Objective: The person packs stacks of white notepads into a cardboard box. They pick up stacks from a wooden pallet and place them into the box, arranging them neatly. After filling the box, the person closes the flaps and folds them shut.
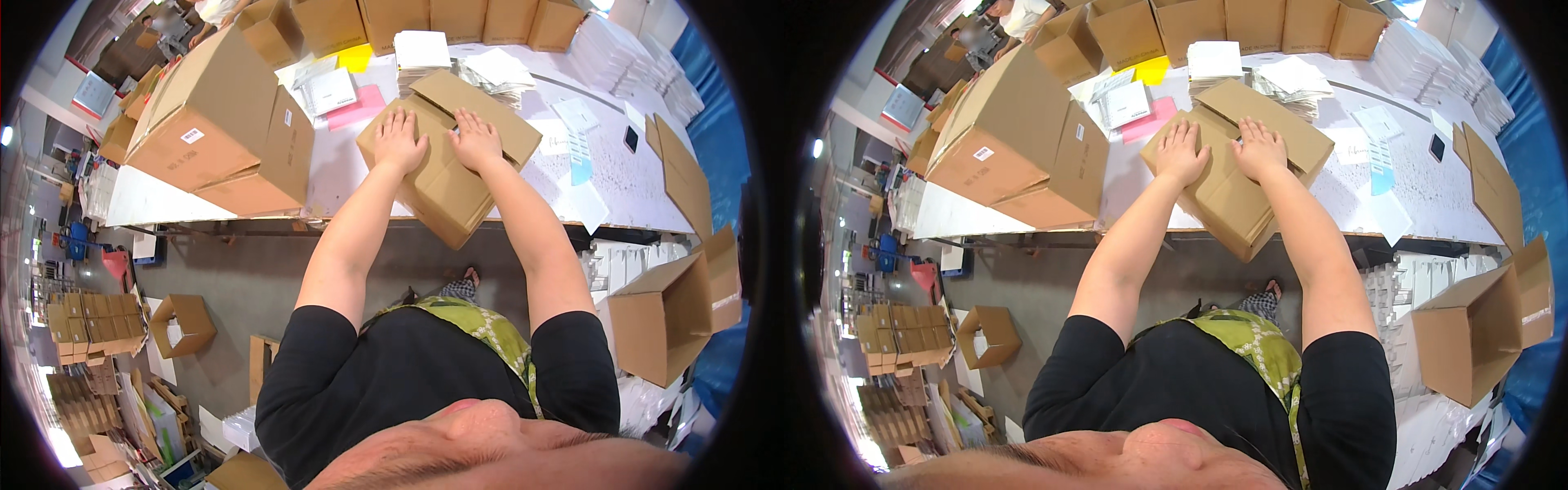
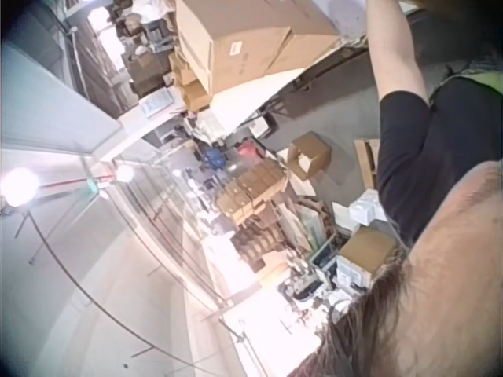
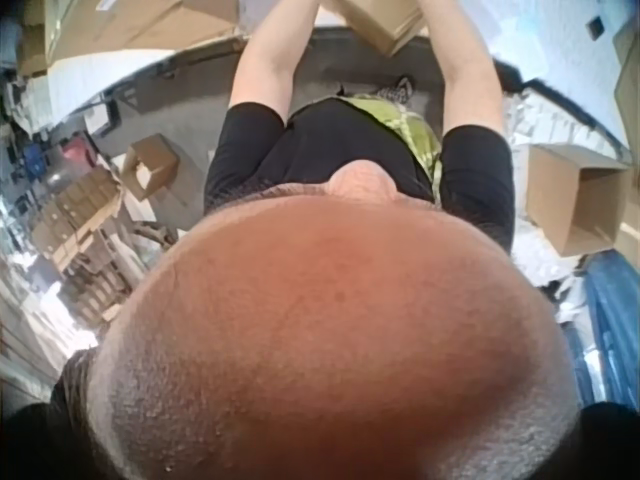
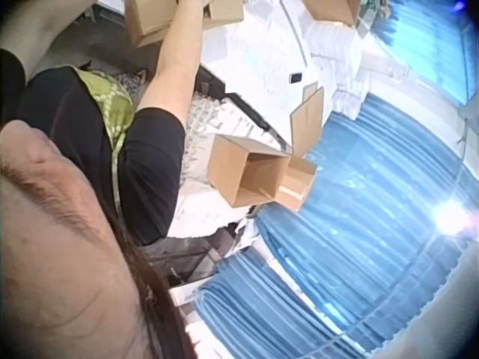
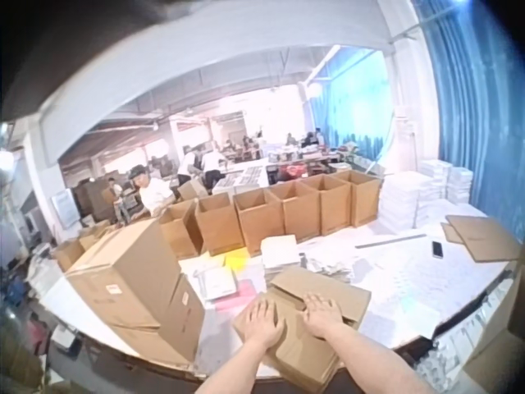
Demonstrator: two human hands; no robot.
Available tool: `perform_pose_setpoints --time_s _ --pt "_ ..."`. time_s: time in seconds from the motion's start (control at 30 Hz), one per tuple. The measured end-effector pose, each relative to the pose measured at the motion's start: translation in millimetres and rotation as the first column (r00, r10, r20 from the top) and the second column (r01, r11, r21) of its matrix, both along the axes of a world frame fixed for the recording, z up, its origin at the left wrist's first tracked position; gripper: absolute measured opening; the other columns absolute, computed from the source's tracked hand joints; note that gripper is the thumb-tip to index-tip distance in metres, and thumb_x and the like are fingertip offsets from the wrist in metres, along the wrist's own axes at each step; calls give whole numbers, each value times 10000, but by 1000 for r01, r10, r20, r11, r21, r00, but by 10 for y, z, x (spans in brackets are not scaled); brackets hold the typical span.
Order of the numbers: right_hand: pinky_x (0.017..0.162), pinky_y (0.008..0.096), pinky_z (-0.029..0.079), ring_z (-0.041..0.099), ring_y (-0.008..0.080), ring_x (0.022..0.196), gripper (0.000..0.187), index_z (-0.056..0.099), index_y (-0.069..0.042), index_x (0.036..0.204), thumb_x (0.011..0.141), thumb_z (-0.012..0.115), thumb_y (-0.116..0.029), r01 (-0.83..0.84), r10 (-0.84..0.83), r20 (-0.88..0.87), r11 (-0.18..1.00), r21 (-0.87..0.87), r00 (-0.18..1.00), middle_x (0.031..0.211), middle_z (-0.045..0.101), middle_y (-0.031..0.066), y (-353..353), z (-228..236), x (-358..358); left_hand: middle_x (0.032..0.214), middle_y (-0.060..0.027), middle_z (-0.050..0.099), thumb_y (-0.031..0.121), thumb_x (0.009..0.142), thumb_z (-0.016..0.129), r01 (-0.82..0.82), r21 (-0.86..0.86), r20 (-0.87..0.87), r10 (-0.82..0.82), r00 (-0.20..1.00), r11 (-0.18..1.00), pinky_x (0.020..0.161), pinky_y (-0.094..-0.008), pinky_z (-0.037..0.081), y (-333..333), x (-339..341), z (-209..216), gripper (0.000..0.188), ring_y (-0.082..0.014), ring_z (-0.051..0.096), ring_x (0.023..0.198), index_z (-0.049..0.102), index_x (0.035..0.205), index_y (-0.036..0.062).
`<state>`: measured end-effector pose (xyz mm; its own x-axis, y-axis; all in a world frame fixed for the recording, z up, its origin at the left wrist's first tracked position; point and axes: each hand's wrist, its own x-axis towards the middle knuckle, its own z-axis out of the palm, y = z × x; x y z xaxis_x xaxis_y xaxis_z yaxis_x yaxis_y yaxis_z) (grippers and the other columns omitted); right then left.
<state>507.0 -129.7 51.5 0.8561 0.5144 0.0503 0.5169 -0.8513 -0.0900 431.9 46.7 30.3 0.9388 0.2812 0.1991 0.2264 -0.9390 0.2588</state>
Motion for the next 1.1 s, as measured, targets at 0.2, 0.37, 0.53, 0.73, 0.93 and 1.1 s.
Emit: perform_pose_setpoints --time_s 0.2,0.37,0.53,0.73,0.93,1.1 --pt "1200 454 197 227 189 1492 603 249 -164 1558 1029 305 -447 4 -4 -10 1000 -11 1000 1624 246 -3 -2 24 -10 1608 -91 274 485 942 460 2 -6 -10 -2 1000 1000 1205 -464 170 -1 6 4 686 -264 217 1493 333 1528 151" --pt "1199 453 201 228 191 1492 603 254 -167 1557 1029 307 -454 4 -4 -3 1000 -17 1000 1623 248 -2 10 16 -12 1609 -91 271 486 946 452 2 9 -14 -2 1000 1000 1205 -462 169 24 32 -33 687 -261 210 1495 326 1531 148" --pt "1195 463 207 228 200 1492 599 257 -171 1556 1032 303 -458 9 -9 -6 1000 -24 1000 1623 249 2 -5 45 -23 1610 -93 269 489 950 449 12 -8 -46 -12 999 1000 1204 -462 170 2 27 14 685 -263 213 1495 324 1532 150" --pt "1193 466 211 229 201 1493 597 260 -171 1556 1032 302 -455 3 -3 4 1000 -18 1000 1623 249 5 10 -2 -10 1610 -97 270 488 951 450 12 5 -55 -11 998 1000 1202 -466 169 20 14 23 683 -272 219 1493 326 1531 150" --pt "1193 469 212 232 200 1492 598 263 -168 1555 1029 305 -450 1 -1 -17 1000 0 1000 1623 250 8 -12 17 -4 1616 -92 258 480 948 453 13 15 -68 -12 998 1000 1204 -466 166 8 46 18 687 -275 212 1496 320 1534 149" --pt "1192 476 211 235 203 1490 599 270 -161 1552 1026 311 -445 -5 5 -30 1000 10 1000 1622 252 15 -2 102 -58 1623 -81 239 485 947 456 3 -15 -101 -5 995 1000 1211 -463 148 9 16 81 693 -258 190 1503 315 1537 150"
